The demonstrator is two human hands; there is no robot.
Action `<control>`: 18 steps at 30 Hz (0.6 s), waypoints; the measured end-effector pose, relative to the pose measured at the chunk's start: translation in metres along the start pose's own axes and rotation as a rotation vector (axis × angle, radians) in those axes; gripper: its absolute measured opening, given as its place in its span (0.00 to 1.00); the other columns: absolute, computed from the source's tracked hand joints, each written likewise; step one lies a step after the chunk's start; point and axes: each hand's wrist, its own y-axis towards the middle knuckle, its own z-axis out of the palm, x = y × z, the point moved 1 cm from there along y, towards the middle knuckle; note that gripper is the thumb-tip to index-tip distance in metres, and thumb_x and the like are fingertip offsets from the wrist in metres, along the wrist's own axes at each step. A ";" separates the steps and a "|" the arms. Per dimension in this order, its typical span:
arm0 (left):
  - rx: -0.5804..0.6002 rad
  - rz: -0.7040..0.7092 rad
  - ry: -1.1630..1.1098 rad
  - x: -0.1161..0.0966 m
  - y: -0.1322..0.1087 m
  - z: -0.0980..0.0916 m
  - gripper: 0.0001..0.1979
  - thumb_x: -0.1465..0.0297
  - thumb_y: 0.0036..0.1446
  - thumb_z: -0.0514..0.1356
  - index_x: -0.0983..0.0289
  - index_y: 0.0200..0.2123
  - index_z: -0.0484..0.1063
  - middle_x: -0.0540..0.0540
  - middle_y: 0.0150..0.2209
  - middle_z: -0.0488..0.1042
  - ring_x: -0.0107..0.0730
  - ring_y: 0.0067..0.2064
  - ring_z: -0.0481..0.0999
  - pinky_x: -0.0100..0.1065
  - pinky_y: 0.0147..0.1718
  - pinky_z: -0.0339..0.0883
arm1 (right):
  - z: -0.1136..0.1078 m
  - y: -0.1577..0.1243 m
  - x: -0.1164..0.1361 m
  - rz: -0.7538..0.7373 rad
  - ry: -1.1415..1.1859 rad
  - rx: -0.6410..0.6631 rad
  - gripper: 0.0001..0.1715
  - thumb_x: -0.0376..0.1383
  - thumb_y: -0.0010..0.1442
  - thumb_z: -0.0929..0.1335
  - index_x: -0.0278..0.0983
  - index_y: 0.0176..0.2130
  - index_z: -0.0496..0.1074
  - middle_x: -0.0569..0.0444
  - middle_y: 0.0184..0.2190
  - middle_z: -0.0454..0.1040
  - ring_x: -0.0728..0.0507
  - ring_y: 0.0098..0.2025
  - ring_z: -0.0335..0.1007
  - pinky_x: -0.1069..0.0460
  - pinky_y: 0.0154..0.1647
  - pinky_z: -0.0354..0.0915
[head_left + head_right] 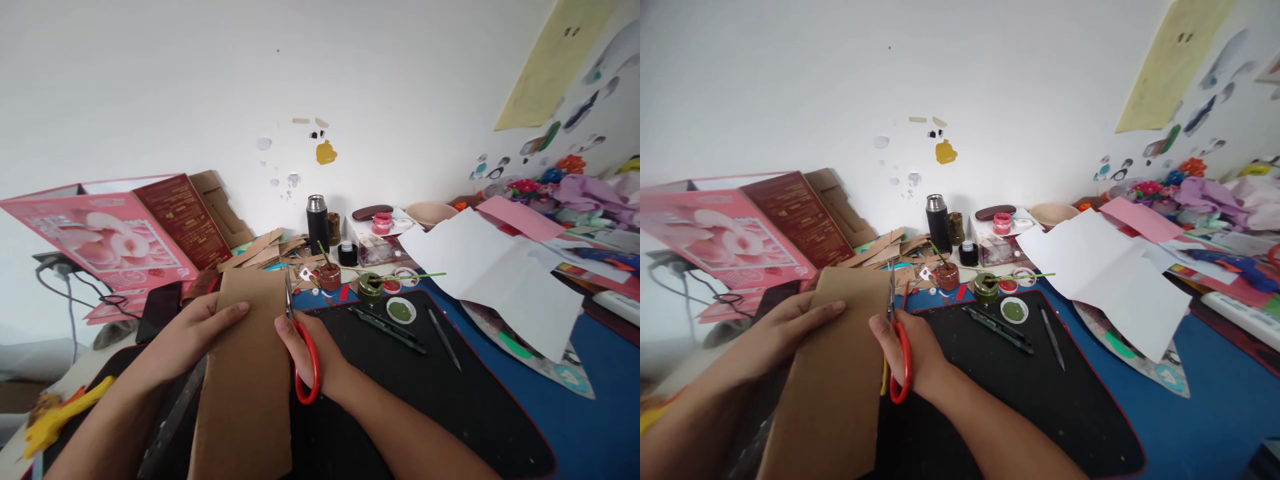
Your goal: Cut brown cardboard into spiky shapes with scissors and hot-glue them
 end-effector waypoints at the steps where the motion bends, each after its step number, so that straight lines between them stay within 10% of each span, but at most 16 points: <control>1: -0.002 0.003 0.004 0.000 -0.001 0.000 0.34 0.44 0.42 0.78 0.65 0.42 0.82 0.58 0.32 0.87 0.41 0.30 0.84 0.33 0.29 0.76 | 0.000 0.000 0.001 -0.004 -0.001 0.003 0.46 0.71 0.71 0.61 0.38 0.56 0.81 0.42 0.54 0.84 0.32 0.59 0.80 0.41 0.64 0.70; 18: -0.036 -0.027 -0.041 0.005 -0.007 -0.004 0.29 0.52 0.43 0.80 0.65 0.43 0.83 0.60 0.38 0.89 0.47 0.34 0.87 0.36 0.35 0.79 | 0.001 -0.001 0.000 0.029 -0.007 0.001 0.47 0.74 0.68 0.61 0.38 0.49 0.80 0.42 0.49 0.85 0.32 0.52 0.80 0.41 0.58 0.71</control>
